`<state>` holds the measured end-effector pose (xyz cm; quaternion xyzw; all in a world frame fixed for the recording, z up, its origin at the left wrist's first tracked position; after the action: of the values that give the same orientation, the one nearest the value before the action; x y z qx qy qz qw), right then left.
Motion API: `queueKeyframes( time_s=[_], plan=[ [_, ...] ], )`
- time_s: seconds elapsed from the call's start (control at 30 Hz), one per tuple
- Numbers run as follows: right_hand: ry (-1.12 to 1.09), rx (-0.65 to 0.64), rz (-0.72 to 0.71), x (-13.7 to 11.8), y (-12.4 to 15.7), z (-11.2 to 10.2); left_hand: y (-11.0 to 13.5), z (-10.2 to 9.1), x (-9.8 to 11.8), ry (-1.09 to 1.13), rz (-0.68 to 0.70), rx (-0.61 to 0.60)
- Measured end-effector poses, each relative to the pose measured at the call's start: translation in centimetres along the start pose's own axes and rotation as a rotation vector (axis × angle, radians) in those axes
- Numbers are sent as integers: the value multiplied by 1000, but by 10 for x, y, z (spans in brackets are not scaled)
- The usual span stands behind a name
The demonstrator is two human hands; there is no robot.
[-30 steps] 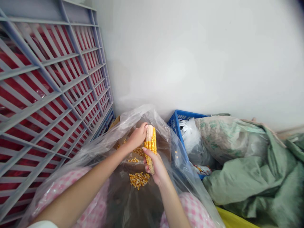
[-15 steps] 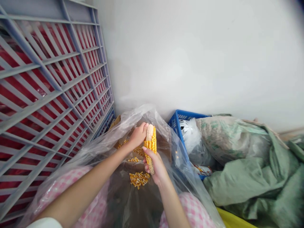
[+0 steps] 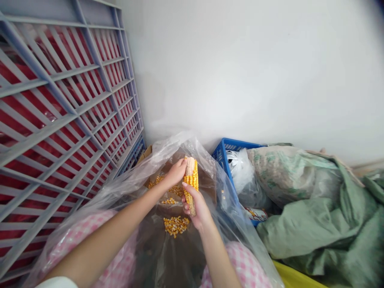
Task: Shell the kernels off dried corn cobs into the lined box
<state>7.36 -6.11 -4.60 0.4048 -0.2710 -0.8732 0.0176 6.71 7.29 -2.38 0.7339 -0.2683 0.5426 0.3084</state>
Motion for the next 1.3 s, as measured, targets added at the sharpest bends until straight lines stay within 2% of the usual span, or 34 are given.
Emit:
queueKeyframes(
  time_s=[0.13, 0.37, 0.53, 0.73, 0.9, 1.03, 1.13, 1.23, 1.3],
  plan=[
    [13, -21, -18, -1, 0, 3, 4, -3, 2, -155, -6, 67],
    [45, -8, -32, 1, -1, 2, 2, -2, 0, -139, 40, 56],
    [106, 7, -44, -2, 0, 2, 4, -5, 2, -234, -14, 100],
    [167, 11, -44, -7, 3, 1, 7, -5, 0, -201, -104, 147],
    [160, 34, -30, -6, 4, 0, 9, -1, -11, -177, -197, 135],
    [182, 84, -37, -4, 4, -2, 6, 10, -18, 29, -182, 33],
    [237, 100, -68, -5, 3, -3, 9, 26, -22, 254, -236, -106],
    [449, 197, -132, -14, 5, -8, 21, 46, -18, 574, -363, -280],
    [695, 264, -180, -25, 9, -9, 30, 52, -12, 730, -404, -298]
  ],
)
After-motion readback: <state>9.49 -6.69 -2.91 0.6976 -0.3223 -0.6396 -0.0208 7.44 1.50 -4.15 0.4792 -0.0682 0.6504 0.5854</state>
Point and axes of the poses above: each hand's wrist, its own y-axis away from the middle knuckle, its own z-axis out of the palm, x = y × z, the point moved 7 cm from there along -y, towards the middle knuckle, and after that the axes turned 12 degrees about -x, right-handed, at the moved point
